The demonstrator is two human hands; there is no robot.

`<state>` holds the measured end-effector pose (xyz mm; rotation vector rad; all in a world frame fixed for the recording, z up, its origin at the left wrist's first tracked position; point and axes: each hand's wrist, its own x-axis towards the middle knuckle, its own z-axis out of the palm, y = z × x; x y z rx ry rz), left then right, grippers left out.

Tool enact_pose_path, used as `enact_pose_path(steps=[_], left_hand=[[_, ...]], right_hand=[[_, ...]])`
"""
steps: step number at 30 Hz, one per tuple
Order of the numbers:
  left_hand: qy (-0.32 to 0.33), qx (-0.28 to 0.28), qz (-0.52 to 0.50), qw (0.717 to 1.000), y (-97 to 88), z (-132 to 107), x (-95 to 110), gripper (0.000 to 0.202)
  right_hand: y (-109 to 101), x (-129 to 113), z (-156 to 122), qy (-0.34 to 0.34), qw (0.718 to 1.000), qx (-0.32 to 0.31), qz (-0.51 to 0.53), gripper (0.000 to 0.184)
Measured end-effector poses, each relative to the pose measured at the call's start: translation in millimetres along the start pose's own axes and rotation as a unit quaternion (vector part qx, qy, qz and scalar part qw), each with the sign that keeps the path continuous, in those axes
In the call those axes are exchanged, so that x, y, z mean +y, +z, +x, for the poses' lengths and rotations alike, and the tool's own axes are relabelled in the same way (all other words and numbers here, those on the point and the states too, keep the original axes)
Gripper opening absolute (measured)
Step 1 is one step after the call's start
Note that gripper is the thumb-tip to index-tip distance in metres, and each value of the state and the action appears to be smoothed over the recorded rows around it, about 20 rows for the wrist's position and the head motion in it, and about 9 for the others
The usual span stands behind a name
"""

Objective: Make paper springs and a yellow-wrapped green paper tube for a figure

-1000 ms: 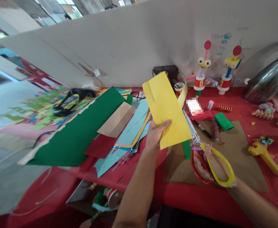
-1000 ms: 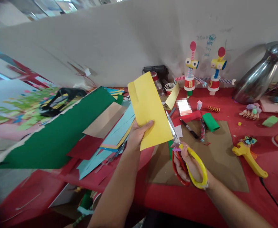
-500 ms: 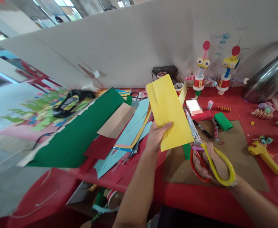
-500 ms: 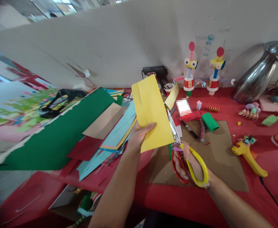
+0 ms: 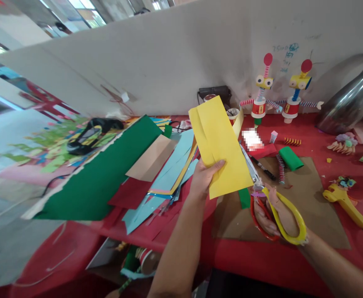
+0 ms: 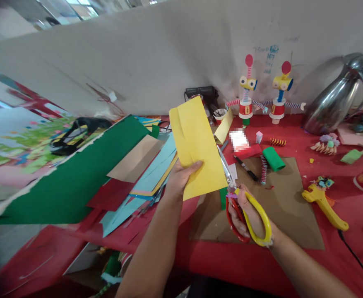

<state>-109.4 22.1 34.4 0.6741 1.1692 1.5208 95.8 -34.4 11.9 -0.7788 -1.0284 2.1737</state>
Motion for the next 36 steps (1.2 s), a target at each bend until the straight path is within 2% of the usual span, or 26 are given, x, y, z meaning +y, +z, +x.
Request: enact_pose_path(steps=[3, 7, 14, 26, 32, 36], left_hand=[[-0.001, -0.009, 0.008, 1.000, -0.7, -1, 1, 0.055], [-0.001, -0.006, 0.008, 1.000, -0.9, -1, 2, 0.057], [-0.021, -0.033, 0.020, 0.999, 0.9, -3, -1, 0.054], [-0.038, -0.030, 0.024, 0.999, 6.8, -8, 1, 0.055], [-0.045, -0.018, 0.009, 0.999, 6.1, -7, -1, 0.057], [-0.052, -0.034, 0.013, 0.998, 3.7, -6, -3, 0.056]], right_hand=[[1, 1, -1, 0.000, 1.000, 0.010, -0.023, 0.069], [0, 1, 2, 0.028, 0.999, -0.035, 0.006, 0.073], [2, -7, 3, -0.011, 0.999, -0.043, 0.015, 0.073], [-4, 11, 2, 0.003, 1.000, 0.011, 0.006, 0.073], [-2, 1, 2, 0.008, 0.999, -0.020, 0.024, 0.076], [0, -6, 1, -0.001, 1.000, -0.006, 0.018, 0.076]])
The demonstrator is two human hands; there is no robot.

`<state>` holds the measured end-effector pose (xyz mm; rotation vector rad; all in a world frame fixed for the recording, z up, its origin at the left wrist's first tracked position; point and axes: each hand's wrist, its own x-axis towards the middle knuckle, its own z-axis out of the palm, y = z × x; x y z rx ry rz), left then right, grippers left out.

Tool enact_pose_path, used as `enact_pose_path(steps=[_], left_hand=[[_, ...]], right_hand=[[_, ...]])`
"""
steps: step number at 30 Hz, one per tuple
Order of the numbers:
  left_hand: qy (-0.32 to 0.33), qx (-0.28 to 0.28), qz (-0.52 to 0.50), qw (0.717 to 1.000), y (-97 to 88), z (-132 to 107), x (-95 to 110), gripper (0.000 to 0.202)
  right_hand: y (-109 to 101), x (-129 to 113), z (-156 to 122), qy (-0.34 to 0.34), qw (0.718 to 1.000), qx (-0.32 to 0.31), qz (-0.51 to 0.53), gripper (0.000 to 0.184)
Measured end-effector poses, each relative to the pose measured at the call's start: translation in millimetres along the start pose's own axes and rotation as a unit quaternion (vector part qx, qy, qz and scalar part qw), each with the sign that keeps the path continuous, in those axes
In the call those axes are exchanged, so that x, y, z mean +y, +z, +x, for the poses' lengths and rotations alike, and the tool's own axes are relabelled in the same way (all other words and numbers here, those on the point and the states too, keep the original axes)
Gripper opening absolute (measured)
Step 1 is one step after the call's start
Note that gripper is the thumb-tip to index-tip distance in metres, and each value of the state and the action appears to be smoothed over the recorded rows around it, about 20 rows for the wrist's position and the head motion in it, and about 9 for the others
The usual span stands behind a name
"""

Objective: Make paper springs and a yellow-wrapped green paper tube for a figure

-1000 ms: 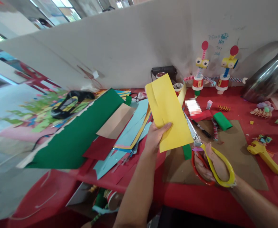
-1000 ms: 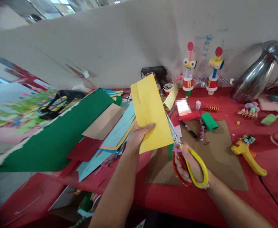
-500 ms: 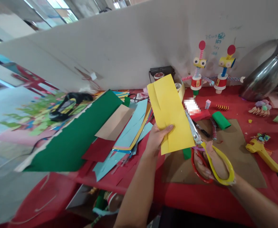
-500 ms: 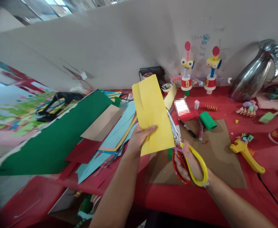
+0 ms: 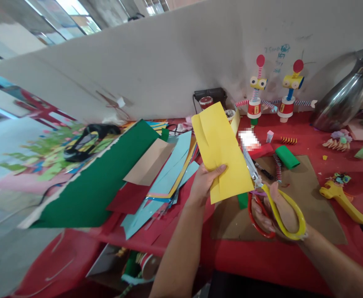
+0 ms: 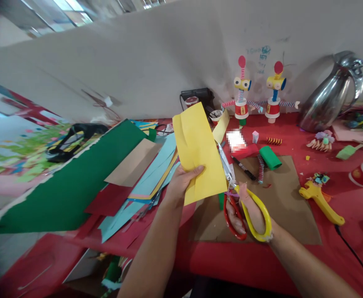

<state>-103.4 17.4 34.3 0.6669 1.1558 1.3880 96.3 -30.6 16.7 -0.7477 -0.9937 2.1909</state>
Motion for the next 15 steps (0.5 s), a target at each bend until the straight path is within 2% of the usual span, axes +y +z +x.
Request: enact_pose_path(steps=[3, 9, 15], left_hand=[[0.002, 0.001, 0.000, 1.000, -2.4, 0, 2, 0.053], [0.010, 0.033, -0.002, 0.999, -6.8, 0, 11, 0.058], [-0.057, -0.038, 0.031, 0.997, -4.4, -7, 9, 0.058]], right_hand=[[2, -3, -2, 0.007, 1.000, 0.000, 0.001, 0.074], [0, -2, -4, -0.020, 0.999, -0.033, -0.021, 0.063], [-5, -2, -3, -0.008, 0.999, -0.009, -0.030, 0.068]])
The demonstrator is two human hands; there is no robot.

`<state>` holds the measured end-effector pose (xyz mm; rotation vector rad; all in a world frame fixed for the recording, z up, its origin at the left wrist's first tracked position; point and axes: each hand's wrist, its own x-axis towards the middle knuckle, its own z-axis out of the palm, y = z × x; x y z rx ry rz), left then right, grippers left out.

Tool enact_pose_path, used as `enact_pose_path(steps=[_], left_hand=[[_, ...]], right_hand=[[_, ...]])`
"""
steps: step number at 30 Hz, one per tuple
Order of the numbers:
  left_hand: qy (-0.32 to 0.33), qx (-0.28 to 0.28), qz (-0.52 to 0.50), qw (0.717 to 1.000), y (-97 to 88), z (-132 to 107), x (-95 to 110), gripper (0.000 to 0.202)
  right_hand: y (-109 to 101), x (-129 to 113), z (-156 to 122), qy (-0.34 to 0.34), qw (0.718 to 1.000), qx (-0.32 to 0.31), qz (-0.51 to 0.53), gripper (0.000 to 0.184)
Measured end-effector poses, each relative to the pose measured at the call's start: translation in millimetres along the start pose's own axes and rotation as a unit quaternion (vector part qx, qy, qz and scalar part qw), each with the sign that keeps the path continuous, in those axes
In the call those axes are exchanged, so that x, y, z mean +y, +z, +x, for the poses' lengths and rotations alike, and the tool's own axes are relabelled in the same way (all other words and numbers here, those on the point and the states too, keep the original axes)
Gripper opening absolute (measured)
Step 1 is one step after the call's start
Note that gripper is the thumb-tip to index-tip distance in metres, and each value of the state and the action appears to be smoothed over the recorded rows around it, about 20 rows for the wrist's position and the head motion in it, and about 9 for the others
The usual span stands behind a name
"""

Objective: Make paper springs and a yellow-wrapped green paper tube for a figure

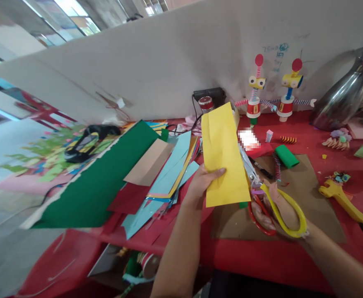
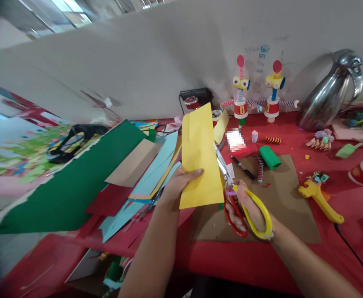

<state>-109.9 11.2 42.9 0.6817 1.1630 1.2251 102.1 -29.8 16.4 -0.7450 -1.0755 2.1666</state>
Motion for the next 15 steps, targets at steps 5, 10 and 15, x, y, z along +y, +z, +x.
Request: enact_pose_path(steps=[5, 10, 15], left_hand=[[0.001, -0.010, -0.011, 1.000, 2.5, 1, -6, 0.056], [-0.021, -0.008, -0.020, 1.000, 5.7, 2, -7, 0.056], [-0.016, 0.004, -0.022, 1.000, 6.6, 2, -8, 0.054]], right_hand=[[2, -1, 1, -0.003, 1.000, 0.023, 0.016, 0.070], [5, 0, 2, -0.015, 0.998, 0.029, 0.048, 0.069], [12, -1, -1, -0.059, 0.994, 0.079, 0.038, 0.058]])
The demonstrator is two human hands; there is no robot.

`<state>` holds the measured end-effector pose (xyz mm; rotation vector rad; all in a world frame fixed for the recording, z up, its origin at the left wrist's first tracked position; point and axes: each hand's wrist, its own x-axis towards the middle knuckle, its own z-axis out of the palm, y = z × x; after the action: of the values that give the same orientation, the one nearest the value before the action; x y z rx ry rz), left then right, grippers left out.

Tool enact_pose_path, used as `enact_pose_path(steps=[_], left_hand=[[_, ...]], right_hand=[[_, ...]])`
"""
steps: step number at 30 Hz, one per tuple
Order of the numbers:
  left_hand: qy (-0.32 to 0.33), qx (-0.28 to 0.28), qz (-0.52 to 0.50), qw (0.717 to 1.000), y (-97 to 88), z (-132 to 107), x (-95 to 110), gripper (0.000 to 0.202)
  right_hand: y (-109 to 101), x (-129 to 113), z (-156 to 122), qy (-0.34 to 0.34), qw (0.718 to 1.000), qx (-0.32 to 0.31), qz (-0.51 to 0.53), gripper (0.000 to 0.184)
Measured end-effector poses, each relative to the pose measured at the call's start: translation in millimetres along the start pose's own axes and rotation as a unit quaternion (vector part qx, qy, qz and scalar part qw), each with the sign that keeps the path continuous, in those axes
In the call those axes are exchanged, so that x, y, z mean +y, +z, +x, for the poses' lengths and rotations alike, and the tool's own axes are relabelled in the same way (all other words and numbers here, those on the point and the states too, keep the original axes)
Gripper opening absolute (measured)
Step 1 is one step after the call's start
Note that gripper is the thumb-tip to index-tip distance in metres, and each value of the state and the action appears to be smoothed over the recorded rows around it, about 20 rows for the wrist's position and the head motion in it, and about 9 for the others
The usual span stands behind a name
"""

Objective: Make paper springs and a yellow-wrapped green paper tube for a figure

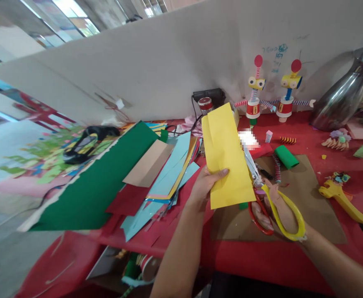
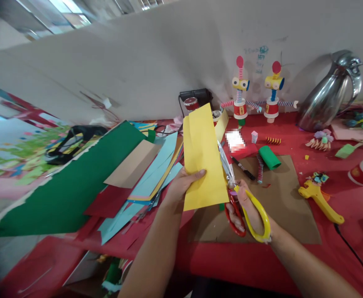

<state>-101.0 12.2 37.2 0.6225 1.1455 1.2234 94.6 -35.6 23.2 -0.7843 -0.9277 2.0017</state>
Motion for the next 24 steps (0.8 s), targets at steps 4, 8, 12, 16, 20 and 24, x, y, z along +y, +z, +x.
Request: enact_pose_path(steps=[4, 8, 12, 16, 20, 24], left_hand=[[0.003, 0.003, -0.006, 1.000, -0.9, 0, -2, 0.050], [0.001, 0.001, -0.009, 1.000, 2.1, -1, -3, 0.049], [-0.007, -0.002, -0.005, 1.000, 5.9, -2, -4, 0.049], [-0.004, 0.003, -0.003, 1.000, 6.0, -2, -5, 0.051], [-0.010, -0.003, 0.002, 1.000, 5.3, -1, -5, 0.051], [-0.032, -0.012, 0.007, 0.999, 5.8, -2, -5, 0.049]], right_hand=[[2, 3, -1, -0.007, 1.000, 0.009, -0.004, 0.055], [1, 6, 3, 0.015, 1.000, 0.011, 0.003, 0.066], [-1, 8, 5, 0.038, 0.999, -0.001, -0.011, 0.071], [-2, 9, 5, 0.054, 0.998, 0.007, -0.032, 0.073], [-5, 9, 6, 0.069, 0.997, -0.016, -0.032, 0.077], [-8, 11, 7, 0.047, 0.998, -0.025, -0.037, 0.074]])
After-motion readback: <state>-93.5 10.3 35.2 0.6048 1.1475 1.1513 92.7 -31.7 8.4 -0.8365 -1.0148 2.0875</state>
